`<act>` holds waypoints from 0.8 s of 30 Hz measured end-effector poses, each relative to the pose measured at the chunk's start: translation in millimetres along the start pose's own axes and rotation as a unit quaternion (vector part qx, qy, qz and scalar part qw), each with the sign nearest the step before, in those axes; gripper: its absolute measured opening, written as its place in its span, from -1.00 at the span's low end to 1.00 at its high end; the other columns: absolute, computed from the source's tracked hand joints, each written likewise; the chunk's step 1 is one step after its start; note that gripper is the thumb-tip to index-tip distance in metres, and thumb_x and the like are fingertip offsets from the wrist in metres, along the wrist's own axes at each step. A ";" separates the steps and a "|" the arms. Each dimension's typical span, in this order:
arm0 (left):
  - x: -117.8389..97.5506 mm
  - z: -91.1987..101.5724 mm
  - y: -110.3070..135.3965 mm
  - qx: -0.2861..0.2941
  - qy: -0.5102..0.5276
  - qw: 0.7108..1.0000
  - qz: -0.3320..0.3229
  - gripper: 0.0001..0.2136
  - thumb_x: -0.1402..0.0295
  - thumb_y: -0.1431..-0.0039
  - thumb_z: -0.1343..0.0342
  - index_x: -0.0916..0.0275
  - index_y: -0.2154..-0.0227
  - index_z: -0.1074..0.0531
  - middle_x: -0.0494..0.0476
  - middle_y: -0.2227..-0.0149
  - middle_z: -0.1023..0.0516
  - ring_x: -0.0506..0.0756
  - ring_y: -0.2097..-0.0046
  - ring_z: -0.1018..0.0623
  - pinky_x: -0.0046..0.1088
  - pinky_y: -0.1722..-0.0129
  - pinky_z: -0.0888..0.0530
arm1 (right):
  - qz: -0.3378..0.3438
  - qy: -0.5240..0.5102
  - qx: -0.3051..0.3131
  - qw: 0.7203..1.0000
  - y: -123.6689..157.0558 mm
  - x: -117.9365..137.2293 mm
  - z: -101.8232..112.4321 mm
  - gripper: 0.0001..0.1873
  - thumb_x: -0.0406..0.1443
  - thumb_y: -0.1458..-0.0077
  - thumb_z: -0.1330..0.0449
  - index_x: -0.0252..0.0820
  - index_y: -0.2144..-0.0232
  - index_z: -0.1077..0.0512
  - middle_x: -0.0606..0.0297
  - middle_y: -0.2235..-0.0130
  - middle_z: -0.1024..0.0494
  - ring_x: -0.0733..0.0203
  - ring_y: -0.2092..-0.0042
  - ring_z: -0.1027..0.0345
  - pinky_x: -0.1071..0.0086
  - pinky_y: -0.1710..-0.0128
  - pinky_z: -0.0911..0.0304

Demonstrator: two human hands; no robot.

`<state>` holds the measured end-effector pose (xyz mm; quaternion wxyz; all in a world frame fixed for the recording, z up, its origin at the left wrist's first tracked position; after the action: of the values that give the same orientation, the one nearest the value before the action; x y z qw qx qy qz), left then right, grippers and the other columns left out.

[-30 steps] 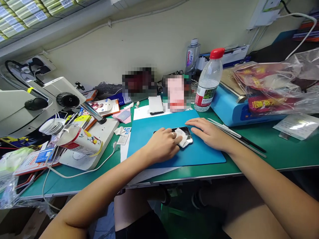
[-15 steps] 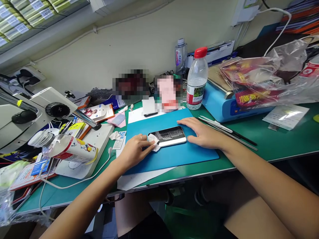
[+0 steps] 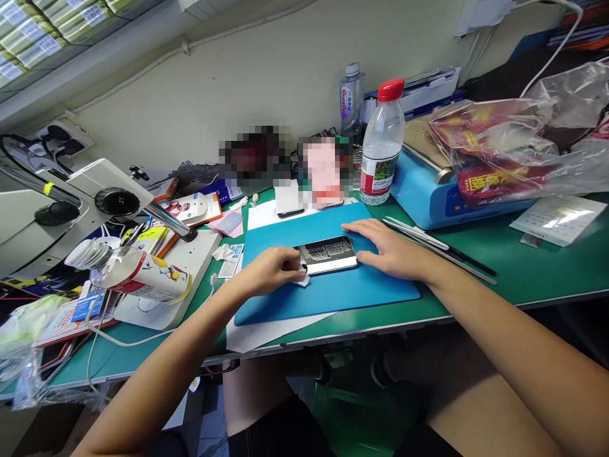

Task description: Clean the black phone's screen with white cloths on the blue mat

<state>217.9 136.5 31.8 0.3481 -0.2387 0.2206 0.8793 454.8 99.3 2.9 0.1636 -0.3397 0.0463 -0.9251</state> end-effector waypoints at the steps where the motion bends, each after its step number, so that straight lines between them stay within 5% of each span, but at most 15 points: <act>1: 7.4 2.7 3.5 0.005 0.020 1.000 0.019 -0.74 0.21 -0.18 -0.21 0.24 0.51 -0.36 -0.03 0.42 -0.45 0.02 0.35 -0.40 -0.46 0.35 -0.26 | 0.001 0.001 0.002 1.000 -0.2 0.1 -0.4 -0.34 -0.19 -0.10 -0.13 -0.10 -0.26 -0.33 0.06 -0.24 -0.42 -0.23 -0.30 -0.21 -0.15 -0.29 -0.15; 5: 31.0 9.1 12.5 0.033 0.074 0.994 0.080 -0.69 0.11 -0.13 -0.23 0.24 0.51 -0.38 -0.02 0.47 -0.45 0.02 0.37 -0.39 -0.48 0.37 -0.28 | 0.010 0.007 0.007 1.000 -2.2 1.4 -1.7 -0.36 -0.18 -0.12 -0.14 -0.13 -0.26 -0.34 0.06 -0.23 -0.42 -0.20 -0.30 -0.21 -0.10 -0.30 -0.15; 9: 29.4 11.7 8.4 0.049 0.076 0.993 0.078 -0.70 0.13 -0.11 -0.24 0.25 0.52 -0.39 0.00 0.47 -0.45 0.02 0.37 -0.39 -0.47 0.38 -0.27 | 0.010 0.002 -0.004 1.000 -4.4 -0.3 -1.5 -0.41 -0.09 -0.19 -0.10 -0.08 -0.24 -0.37 0.08 -0.21 -0.45 -0.19 -0.29 -0.24 -0.10 -0.29 -0.16; 17: -8.5 5.0 -24.4 0.044 0.014 0.998 0.036 -0.69 0.23 -0.08 -0.24 0.22 0.59 -0.25 -0.09 0.58 -0.29 -0.02 0.48 -0.27 -0.45 0.46 -0.14 | 0.000 -0.020 -0.021 1.000 -6.0 -2.8 -0.4 -0.47 -0.05 -0.28 0.03 -0.03 -0.19 -0.41 0.11 -0.18 -0.50 -0.18 -0.26 -0.28 -0.16 -0.28 -0.15; 24: -50.3 -14.6 -69.0 0.025 -0.025 0.998 -0.043 -0.76 0.34 -0.07 -0.27 0.23 0.58 -0.33 -0.08 0.56 -0.37 0.00 0.47 -0.32 -0.42 0.44 -0.13 | 0.000 -0.030 -0.032 0.999 -6.4 -0.9 0.0 -0.46 -0.02 -0.28 0.05 -0.04 -0.15 -0.46 0.11 -0.17 -0.52 -0.16 -0.25 -0.30 -0.15 -0.28 -0.16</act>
<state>303.6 148.5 33.9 0.3968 -0.2167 0.2231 0.8636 453.7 105.6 3.6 0.1538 -0.3721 0.0707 -0.9126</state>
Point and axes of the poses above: each hand's wrist, its own y-axis away from the middle knuckle, its own z-axis out of the back of the hand, x = y × z, the point moved 5 cm from there along -y, towards the middle knuckle
